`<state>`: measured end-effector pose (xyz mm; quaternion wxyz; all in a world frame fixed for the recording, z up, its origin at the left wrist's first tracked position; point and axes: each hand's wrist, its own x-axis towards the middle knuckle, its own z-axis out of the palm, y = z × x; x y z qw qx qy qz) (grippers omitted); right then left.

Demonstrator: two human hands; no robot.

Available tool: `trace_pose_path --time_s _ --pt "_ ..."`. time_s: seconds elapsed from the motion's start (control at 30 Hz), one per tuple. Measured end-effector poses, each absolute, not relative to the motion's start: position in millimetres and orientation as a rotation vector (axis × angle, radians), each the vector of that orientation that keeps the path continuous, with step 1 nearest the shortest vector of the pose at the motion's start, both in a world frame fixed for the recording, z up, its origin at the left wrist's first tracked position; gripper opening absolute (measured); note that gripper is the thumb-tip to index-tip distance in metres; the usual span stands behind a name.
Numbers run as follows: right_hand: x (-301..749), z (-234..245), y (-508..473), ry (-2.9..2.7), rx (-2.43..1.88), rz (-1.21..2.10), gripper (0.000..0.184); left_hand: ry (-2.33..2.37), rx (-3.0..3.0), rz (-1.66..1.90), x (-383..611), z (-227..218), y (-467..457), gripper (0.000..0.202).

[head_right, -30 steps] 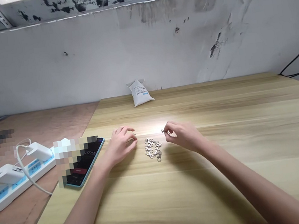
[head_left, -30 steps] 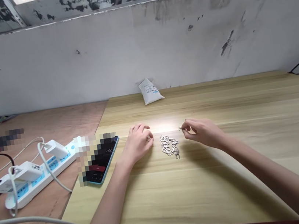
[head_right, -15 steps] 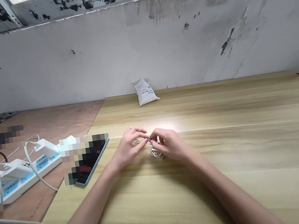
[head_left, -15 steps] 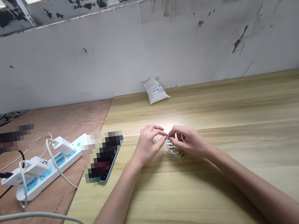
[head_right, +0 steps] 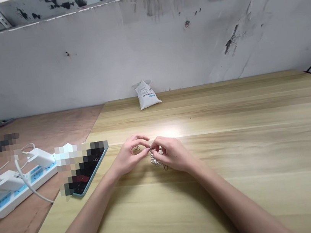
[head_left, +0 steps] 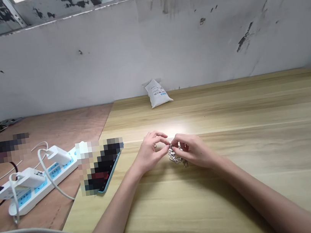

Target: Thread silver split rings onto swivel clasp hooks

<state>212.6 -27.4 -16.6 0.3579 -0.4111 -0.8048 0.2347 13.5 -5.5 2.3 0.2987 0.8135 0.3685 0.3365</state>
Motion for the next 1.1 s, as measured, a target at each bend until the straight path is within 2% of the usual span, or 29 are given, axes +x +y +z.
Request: trace_pose_path --time_s 0.17,0.33,0.6,0.83,1.1 --pt "213.7 -13.3 -28.0 -2.073 -1.052 0.608 0.007 1.005 2.162 0.880 14.7 3.6 -7.4 0.004" --pt "215.3 -11.6 -28.7 -2.061 -1.068 0.593 0.010 0.973 2.152 0.882 14.1 3.1 -7.2 0.011" --pt "214.1 -9.4 -30.6 -2.024 -1.035 0.703 0.011 0.980 2.055 0.810 14.9 6.7 -9.2 0.001" --pt "214.9 -2.6 -32.1 -1.924 -0.978 0.874 0.023 0.973 1.974 0.800 15.5 6.5 -9.5 0.004" --pt "214.6 1.9 -33.1 -1.831 -0.978 0.886 0.027 0.881 1.903 0.772 13.9 10.0 -8.7 0.013"
